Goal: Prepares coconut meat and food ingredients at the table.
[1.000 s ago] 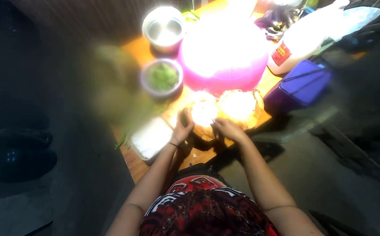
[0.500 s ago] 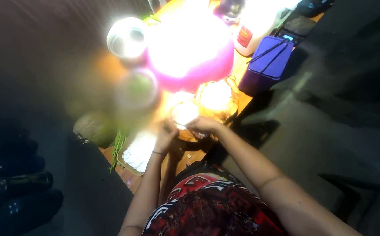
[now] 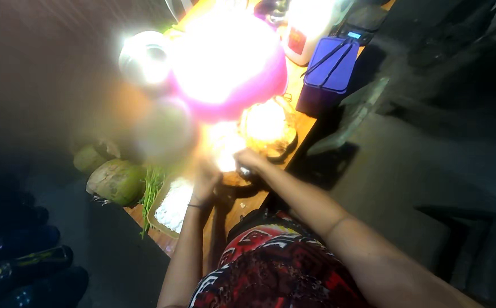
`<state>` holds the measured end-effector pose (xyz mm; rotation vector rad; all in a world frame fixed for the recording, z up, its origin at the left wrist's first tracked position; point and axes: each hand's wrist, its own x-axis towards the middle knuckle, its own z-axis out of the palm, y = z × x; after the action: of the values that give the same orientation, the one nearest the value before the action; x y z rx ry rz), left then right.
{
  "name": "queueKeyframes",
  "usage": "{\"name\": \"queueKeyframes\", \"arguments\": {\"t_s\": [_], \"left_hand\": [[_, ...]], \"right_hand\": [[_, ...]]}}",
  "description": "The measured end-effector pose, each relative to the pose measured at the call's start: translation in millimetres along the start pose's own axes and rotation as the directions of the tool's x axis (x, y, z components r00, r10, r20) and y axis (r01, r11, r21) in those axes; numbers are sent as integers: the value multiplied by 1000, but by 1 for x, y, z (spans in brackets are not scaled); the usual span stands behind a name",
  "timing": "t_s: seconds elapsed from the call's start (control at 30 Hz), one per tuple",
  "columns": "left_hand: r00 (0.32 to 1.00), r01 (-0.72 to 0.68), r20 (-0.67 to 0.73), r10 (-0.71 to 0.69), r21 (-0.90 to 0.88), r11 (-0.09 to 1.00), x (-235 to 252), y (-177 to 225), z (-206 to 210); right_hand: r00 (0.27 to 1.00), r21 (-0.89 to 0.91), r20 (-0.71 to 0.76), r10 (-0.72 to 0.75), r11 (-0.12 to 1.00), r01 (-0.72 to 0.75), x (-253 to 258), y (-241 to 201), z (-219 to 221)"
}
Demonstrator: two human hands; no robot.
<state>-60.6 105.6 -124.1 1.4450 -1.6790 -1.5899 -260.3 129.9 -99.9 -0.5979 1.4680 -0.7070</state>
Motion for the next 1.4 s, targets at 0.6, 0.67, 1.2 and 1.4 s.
{"name": "queueKeyframes", "arguments": {"t_s": [0.6,0.67,1.2,1.4], "left_hand": [[1000,1,-10,-2,-171,985,-17,-6,1],[1000,-12,-9,11,-135,991,-20,-3,3],[1000,-13,1,14,-137,990,-23,4,4],[999,-33,0,34,-112,993,-22,0,5]], "right_hand": [[960,-128,280,-29,989,67,-22,10,-1],[990,-42,141,1,999,5,-19,5,-1],[982,-70,180,-62,995,76,-19,4,14],[989,37,144,-20,999,15,-14,10,-7]]}}
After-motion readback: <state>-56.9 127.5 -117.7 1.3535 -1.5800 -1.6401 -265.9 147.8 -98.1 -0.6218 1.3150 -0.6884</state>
